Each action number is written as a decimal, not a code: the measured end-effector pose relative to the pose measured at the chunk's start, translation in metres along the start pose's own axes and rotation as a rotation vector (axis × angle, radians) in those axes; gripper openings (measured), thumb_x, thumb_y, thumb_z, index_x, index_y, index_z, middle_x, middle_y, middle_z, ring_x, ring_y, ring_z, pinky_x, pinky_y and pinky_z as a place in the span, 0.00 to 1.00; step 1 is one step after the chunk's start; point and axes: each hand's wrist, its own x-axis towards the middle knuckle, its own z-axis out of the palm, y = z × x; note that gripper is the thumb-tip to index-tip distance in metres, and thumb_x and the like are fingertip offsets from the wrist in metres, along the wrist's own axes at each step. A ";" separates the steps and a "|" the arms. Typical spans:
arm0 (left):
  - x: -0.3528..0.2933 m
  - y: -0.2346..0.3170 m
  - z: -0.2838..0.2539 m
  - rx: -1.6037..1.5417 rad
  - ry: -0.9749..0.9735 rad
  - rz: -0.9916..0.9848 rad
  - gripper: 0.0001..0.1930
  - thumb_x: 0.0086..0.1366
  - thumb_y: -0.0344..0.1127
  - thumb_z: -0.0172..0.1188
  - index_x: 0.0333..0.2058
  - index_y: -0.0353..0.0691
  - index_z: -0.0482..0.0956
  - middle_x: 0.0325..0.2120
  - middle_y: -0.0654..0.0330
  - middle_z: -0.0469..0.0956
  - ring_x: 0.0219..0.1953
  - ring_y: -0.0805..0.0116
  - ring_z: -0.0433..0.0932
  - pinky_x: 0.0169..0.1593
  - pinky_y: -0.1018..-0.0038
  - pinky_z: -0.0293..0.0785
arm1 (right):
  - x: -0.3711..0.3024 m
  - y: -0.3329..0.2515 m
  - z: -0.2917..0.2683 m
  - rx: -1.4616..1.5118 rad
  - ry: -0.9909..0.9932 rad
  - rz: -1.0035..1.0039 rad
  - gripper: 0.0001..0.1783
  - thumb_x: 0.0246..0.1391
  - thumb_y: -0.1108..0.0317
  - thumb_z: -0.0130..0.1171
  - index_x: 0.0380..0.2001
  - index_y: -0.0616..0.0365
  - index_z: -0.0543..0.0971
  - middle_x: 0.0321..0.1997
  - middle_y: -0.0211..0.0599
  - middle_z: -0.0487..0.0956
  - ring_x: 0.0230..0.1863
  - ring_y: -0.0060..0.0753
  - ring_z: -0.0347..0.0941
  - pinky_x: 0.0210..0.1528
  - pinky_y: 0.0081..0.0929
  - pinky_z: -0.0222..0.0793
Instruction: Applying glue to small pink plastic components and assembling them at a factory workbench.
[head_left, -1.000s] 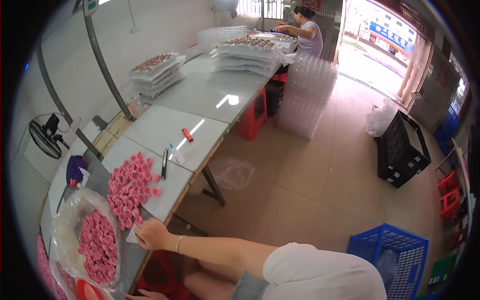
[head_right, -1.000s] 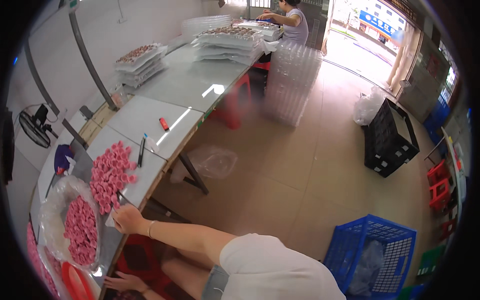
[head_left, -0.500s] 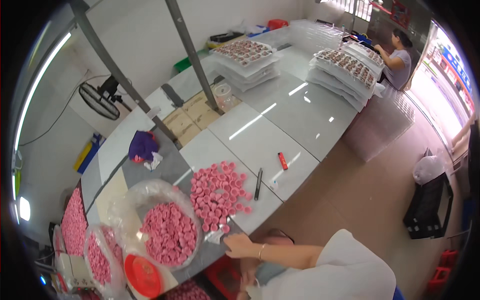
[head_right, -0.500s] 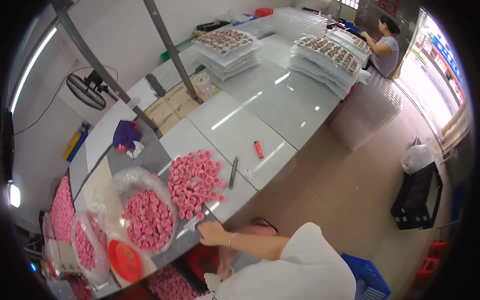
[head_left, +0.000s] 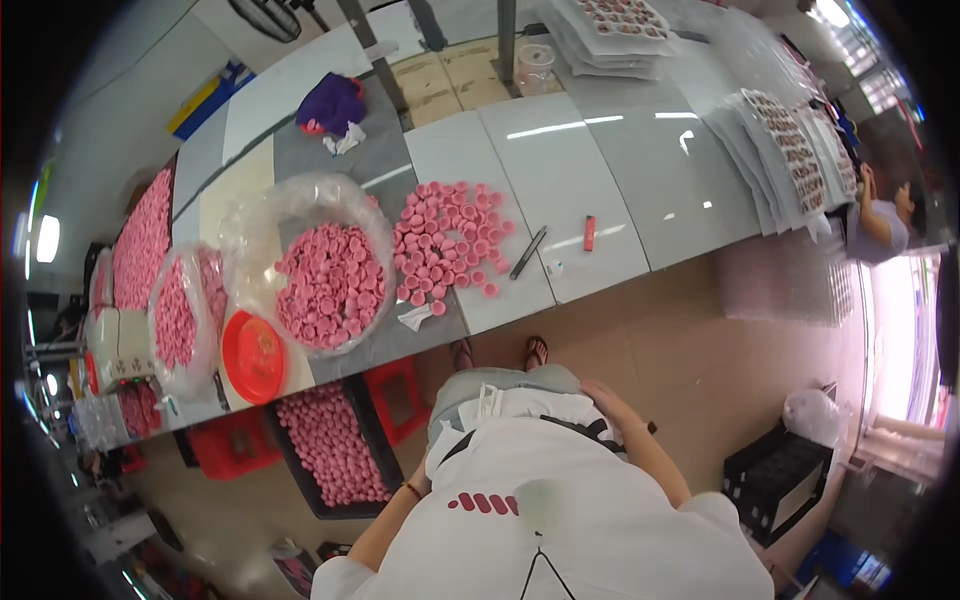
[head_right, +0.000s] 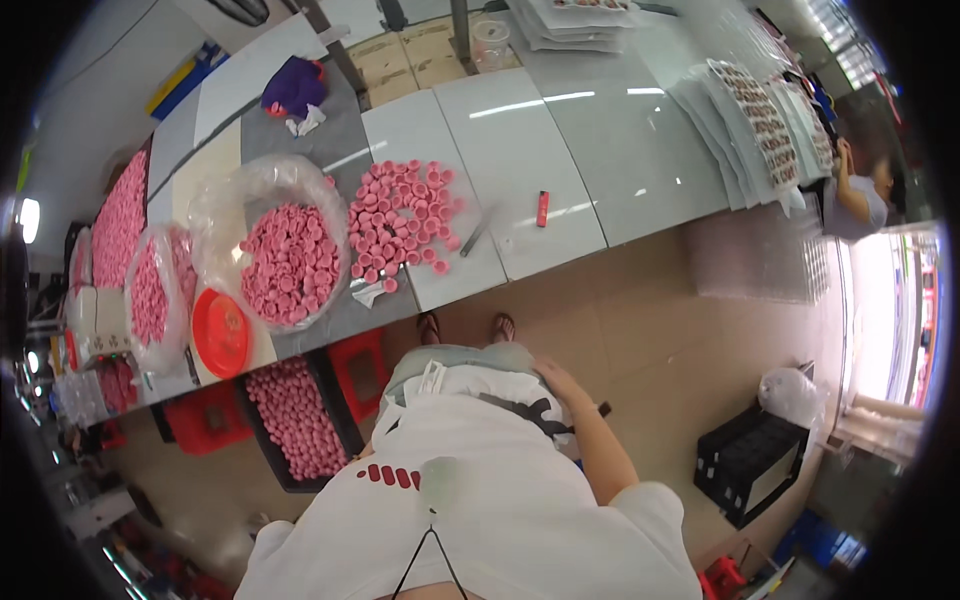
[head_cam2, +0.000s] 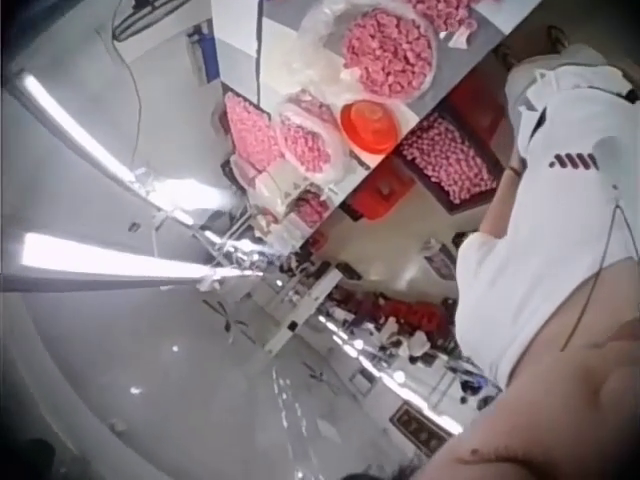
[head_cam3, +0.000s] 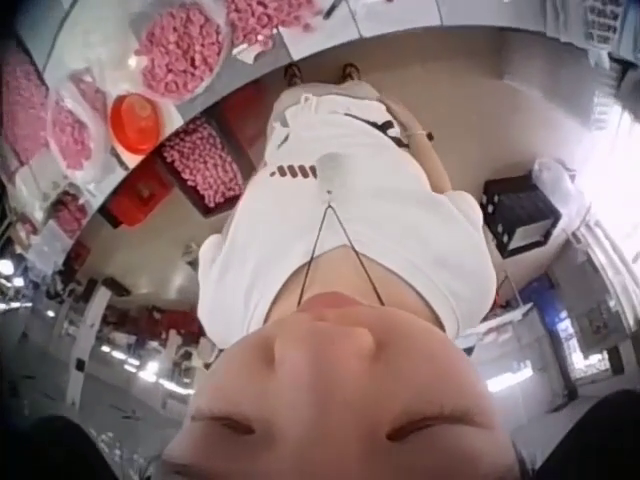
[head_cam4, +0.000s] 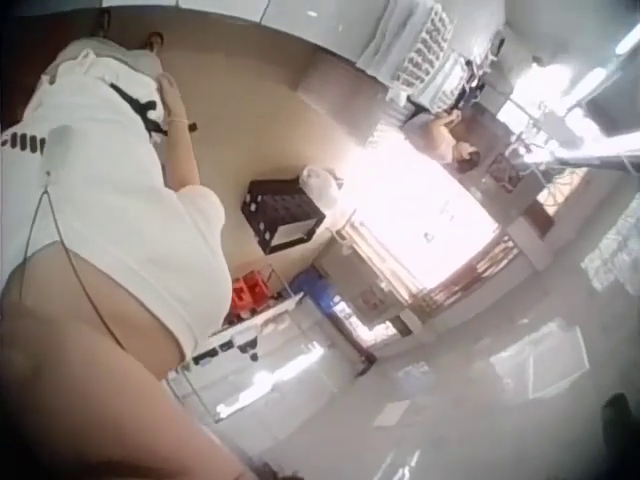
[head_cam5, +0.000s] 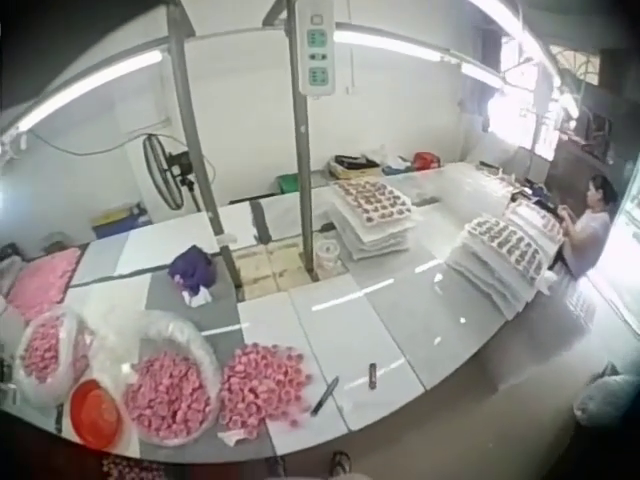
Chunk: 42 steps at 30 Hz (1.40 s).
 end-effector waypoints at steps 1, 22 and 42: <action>0.000 -0.006 0.012 -0.085 0.042 -0.029 0.33 0.59 0.57 0.44 0.57 0.45 0.51 0.53 0.56 0.60 0.52 0.60 0.64 0.52 0.68 0.63 | -0.023 -0.005 -0.002 0.211 -0.027 0.129 0.26 0.55 0.52 0.39 0.47 0.62 0.69 0.49 0.40 0.71 0.49 0.31 0.66 0.51 0.25 0.60; 0.126 0.130 0.060 0.418 0.342 0.661 0.17 0.55 0.30 0.55 0.45 0.39 0.68 0.39 0.58 0.72 0.40 0.71 0.71 0.42 0.77 0.67 | 0.043 -0.120 0.011 0.095 0.259 -0.065 0.19 0.48 0.66 0.52 0.45 0.61 0.68 0.38 0.34 0.72 0.39 0.23 0.68 0.41 0.19 0.64; 0.145 0.135 0.196 0.793 0.112 0.780 0.27 0.49 0.34 0.61 0.48 0.42 0.63 0.22 0.60 0.73 0.25 0.71 0.72 0.33 0.75 0.69 | 0.204 -0.232 -0.072 -0.896 0.783 -0.716 0.22 0.43 0.65 0.55 0.43 0.59 0.66 0.31 0.45 0.72 0.30 0.45 0.70 0.34 0.35 0.66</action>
